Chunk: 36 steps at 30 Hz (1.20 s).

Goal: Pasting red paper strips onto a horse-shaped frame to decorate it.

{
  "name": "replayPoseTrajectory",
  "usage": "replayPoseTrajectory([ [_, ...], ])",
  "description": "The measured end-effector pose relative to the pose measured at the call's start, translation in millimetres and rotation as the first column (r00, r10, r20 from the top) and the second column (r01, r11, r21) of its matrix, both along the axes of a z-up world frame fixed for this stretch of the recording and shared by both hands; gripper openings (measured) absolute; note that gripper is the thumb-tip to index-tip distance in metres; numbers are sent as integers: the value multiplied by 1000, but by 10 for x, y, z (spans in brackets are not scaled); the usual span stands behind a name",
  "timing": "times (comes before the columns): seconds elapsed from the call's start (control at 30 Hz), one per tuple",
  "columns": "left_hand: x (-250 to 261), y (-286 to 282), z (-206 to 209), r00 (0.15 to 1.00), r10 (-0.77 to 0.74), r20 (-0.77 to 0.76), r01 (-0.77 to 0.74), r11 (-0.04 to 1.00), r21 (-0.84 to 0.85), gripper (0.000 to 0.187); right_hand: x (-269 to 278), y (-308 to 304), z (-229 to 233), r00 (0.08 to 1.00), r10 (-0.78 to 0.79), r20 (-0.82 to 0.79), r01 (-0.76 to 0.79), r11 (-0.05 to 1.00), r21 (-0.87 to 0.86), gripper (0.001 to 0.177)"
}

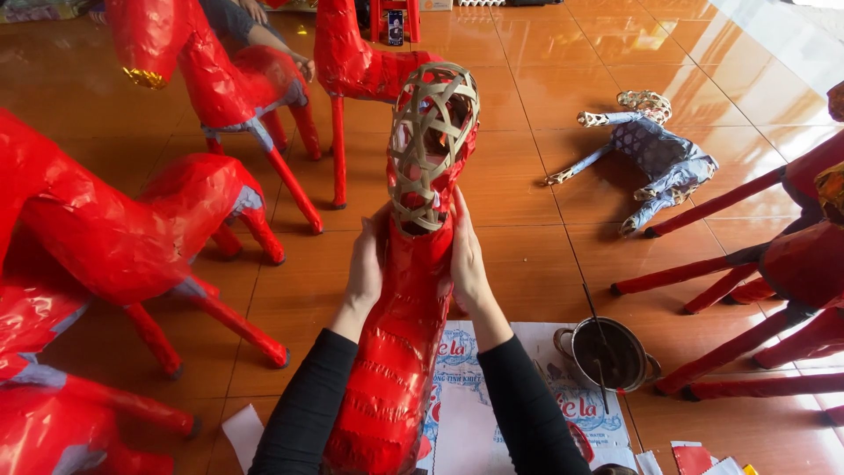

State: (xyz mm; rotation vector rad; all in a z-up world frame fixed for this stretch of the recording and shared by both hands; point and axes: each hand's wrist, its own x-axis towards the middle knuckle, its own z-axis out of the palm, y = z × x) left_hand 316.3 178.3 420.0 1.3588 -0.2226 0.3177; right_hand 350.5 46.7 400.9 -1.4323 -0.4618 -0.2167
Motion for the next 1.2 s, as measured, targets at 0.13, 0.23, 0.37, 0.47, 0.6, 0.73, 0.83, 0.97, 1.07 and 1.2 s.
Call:
replayPoseTrajectory([
  [0.13, 27, 5, -30, 999, -34, -16, 33, 997, -63, 72, 271, -22, -266, 998, 33, -49, -32, 999, 3, 50],
  [0.23, -84, 27, 137, 997, -37, -60, 35, 998, -46, 70, 225, -28, -319, 997, -8, -77, 6, 1000, -22, 50],
  [0.37, -361, -8, 399, 996, -84, -32, 87, 990, 114, 77, -4, -12, -315, 988, -128, 82, 137, 984, -116, 54],
  [0.47, -235, 110, -46, 988, -153, 12, 149, 976, 162, 93, -117, 24, -233, 981, -85, 174, 127, 961, -245, 74],
  [0.6, -123, 129, -255, 988, -152, -2, 148, 959, 243, 118, -117, 78, -195, 985, -82, 153, 122, 954, -273, 91],
  [0.73, -62, 151, -299, 994, -108, -9, 106, 949, 296, 117, -61, 82, -273, 983, -104, 149, 143, 950, -278, 91],
  [0.83, -1, 182, -414, 998, -68, -16, 69, 931, 358, 113, -50, 106, -281, 977, -133, 165, 176, 943, -284, 89],
  [0.97, 27, 191, -513, 998, -47, -34, 56, 936, 348, 102, -44, 132, -297, 973, -169, 158, 209, 936, -284, 88],
  [1.07, 51, 174, -533, 999, -47, -17, 50, 939, 341, 106, -43, 160, -302, 968, -198, 156, 236, 929, -284, 87],
  [1.2, 12, 187, -471, 995, -43, -90, 74, 921, 381, 117, -100, 172, -216, 971, -212, 108, 234, 935, -268, 84],
])
